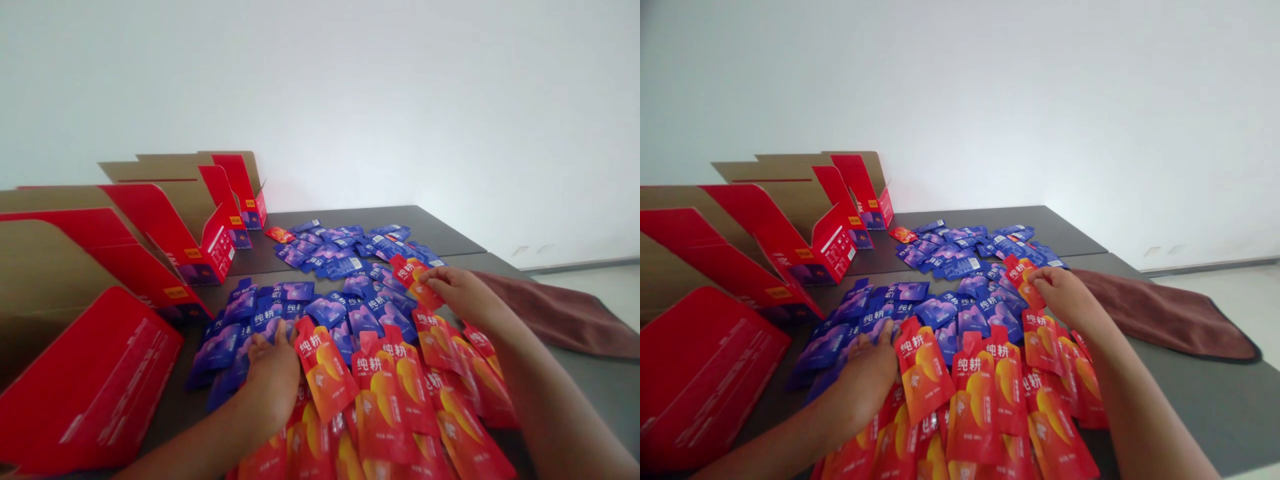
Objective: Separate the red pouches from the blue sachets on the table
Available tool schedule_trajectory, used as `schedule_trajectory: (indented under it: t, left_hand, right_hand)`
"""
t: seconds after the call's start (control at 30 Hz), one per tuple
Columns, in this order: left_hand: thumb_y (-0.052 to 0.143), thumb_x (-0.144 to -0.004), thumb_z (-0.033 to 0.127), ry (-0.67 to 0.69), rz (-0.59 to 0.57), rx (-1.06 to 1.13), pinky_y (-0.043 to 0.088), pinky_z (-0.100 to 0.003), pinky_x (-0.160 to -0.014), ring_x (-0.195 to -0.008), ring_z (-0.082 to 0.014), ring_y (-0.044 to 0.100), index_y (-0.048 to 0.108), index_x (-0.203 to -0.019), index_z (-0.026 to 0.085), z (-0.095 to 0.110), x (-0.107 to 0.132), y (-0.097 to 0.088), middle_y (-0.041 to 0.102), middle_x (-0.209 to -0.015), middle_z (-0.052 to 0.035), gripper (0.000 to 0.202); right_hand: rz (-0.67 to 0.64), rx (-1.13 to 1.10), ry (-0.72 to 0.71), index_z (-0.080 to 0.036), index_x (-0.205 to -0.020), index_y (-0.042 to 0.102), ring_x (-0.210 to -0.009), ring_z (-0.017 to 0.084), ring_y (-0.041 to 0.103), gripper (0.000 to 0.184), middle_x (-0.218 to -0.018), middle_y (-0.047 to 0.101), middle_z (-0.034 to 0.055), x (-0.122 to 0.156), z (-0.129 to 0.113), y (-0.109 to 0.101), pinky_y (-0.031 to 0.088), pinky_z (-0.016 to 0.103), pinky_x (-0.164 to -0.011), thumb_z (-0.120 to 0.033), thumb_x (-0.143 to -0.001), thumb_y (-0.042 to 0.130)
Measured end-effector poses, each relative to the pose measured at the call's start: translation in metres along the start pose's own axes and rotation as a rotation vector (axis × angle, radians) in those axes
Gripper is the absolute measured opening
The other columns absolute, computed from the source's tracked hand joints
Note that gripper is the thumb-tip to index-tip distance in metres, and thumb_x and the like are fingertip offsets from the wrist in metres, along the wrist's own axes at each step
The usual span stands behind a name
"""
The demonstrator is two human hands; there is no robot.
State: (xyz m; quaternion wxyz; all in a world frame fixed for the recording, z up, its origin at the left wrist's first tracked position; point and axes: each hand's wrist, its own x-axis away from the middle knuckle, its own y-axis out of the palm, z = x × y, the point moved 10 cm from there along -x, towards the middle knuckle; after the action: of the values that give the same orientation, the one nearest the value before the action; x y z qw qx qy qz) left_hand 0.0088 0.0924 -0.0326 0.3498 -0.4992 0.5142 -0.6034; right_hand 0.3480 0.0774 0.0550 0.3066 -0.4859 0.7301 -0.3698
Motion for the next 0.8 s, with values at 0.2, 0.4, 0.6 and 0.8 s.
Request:
schedule_trajectory:
  t: [0.2,0.4,0.6,0.8]
  left_hand:
    - [0.051,-0.081,0.018,-0.093,-0.108,-0.017,0.042,-0.05,-0.103,-0.129,-0.0396,0.05,0.039,-0.147,0.019,-0.003,0.001,-0.001,0.044,-0.15,-0.021,0.067]
    - [0.046,-0.082,0.017,-0.07,-0.101,-0.035,0.041,-0.051,-0.103,-0.129,-0.0406,0.049,0.041,-0.147,0.02,0.0,0.0,0.0,0.033,-0.157,-0.0174,0.065]
    - [0.052,-0.079,0.024,-0.083,-0.083,0.011,0.042,-0.05,-0.099,-0.128,-0.0418,0.05,0.04,-0.147,0.016,-0.003,0.001,-0.004,0.042,-0.151,-0.022,0.069]
    - [0.057,-0.076,0.019,-0.077,-0.088,-0.013,0.041,-0.054,-0.1,-0.129,-0.0443,0.048,0.041,-0.146,0.017,-0.002,-0.002,0.003,0.041,-0.151,-0.0235,0.072]
  right_hand:
    - [-0.008,0.128,-0.044,-0.016,-0.08,0.072,-0.068,0.019,0.064,0.023,-0.067,0.069,0.0018,-0.013,0.019,0.012,0.043,0.026,-0.062,-0.028,-0.08,0.053]
    - [0.002,0.151,-0.061,-0.015,-0.097,0.073,-0.076,0.021,0.067,0.032,-0.083,0.074,0.0057,-0.016,0.022,0.017,0.046,0.027,-0.067,-0.034,-0.084,0.05]
    - [0.046,0.191,0.042,-0.017,-0.096,0.068,-0.077,0.021,0.066,0.027,-0.088,0.073,0.0068,-0.01,0.026,-0.002,0.043,0.027,-0.063,-0.032,-0.086,0.048]
    - [-0.075,0.427,0.023,-0.019,-0.097,0.066,-0.089,0.026,0.068,0.034,-0.093,0.073,0.0105,0.045,0.01,0.017,0.043,0.033,-0.072,-0.043,-0.093,0.041]
